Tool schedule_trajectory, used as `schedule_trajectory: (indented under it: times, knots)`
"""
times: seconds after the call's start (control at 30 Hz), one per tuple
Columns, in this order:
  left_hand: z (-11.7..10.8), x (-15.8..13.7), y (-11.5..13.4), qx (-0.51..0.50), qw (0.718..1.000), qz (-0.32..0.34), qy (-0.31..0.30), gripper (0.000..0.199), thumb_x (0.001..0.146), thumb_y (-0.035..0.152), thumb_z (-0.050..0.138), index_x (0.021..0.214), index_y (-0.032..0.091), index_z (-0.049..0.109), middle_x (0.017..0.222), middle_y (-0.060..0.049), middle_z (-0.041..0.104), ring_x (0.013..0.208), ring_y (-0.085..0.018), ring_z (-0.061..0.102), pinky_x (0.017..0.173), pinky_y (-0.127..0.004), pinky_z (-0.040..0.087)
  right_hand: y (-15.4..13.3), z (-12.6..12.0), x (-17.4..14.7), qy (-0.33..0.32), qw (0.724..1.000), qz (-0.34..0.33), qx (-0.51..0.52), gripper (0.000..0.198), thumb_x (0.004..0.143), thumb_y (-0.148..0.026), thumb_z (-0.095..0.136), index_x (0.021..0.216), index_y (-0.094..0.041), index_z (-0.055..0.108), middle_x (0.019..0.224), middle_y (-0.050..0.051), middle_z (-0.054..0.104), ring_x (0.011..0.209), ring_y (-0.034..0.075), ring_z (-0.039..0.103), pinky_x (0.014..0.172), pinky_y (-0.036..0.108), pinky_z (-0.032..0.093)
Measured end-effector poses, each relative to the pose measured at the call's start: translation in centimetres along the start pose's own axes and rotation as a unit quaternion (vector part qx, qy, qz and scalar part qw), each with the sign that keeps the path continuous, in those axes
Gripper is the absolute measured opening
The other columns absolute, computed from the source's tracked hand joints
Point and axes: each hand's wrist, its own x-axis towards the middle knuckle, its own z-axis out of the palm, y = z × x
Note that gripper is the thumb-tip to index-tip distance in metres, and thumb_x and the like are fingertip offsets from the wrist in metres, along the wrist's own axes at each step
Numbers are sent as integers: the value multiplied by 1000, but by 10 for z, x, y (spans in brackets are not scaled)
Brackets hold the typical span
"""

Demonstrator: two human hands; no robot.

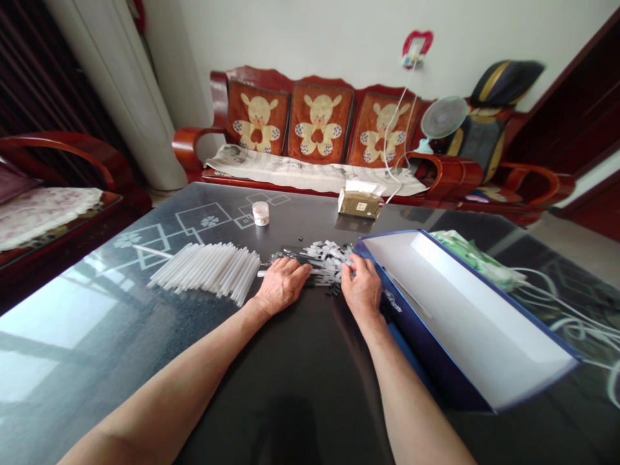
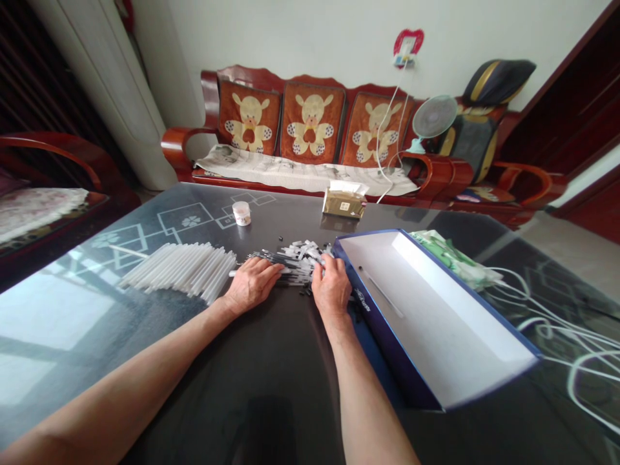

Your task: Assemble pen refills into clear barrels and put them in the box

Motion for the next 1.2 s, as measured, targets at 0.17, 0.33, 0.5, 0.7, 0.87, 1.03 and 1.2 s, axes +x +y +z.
schedule_trajectory:
  times: [0.17,0.33,0.5,0.7,0.87,1.03,1.2]
  knots:
    - [1,1,0,-2,1000,-1,9,27,97,31,41,104,19,65,81,-6,62,75,-19,53,72,-32,41,-16,8,-8,-71,974,-35,211,20,87,-30,54,90,-19,70,85,6,71,71,16,65,67,27,52]
    - [1,1,1,-25,1000,3,8,28,98,28,40,106,17,64,83,-6,63,75,-18,54,73,-32,41,-25,14,-16,-116,951,24,287,17,85,-34,59,84,-21,70,80,4,72,70,16,66,66,27,52]
    - [-3,1,2,-21,1000,10,11,32,97,31,41,118,20,62,85,-6,63,75,-19,53,72,-32,40,-35,10,-18,-151,942,54,296,17,85,-35,56,82,-20,64,66,1,67,60,16,63,59,26,50]
    - [-9,2,3,25,998,-48,30,31,94,44,47,90,25,71,69,-3,58,69,-19,50,69,-34,34,-31,5,-16,-146,949,72,271,17,88,-33,48,82,-20,58,65,1,66,59,16,64,59,26,50]
    - [-7,2,3,38,997,-67,33,32,93,42,47,83,23,71,68,-4,57,70,-19,50,70,-34,34,-30,5,-15,-57,977,-61,195,17,88,-26,50,99,-18,59,94,10,68,84,20,65,71,32,54]
    - [-6,1,3,38,997,-51,35,31,93,41,48,84,24,71,69,-4,56,70,-19,49,70,-34,34,-39,6,-18,-95,965,-185,158,21,92,-19,46,104,-20,63,98,9,65,97,20,61,89,34,50]
    - [-6,1,-2,33,997,-57,39,29,94,42,47,94,23,70,75,-5,59,74,-20,50,72,-34,35,-21,6,-12,-92,977,-169,89,20,94,-21,45,96,-20,65,93,8,64,91,20,60,86,33,48]
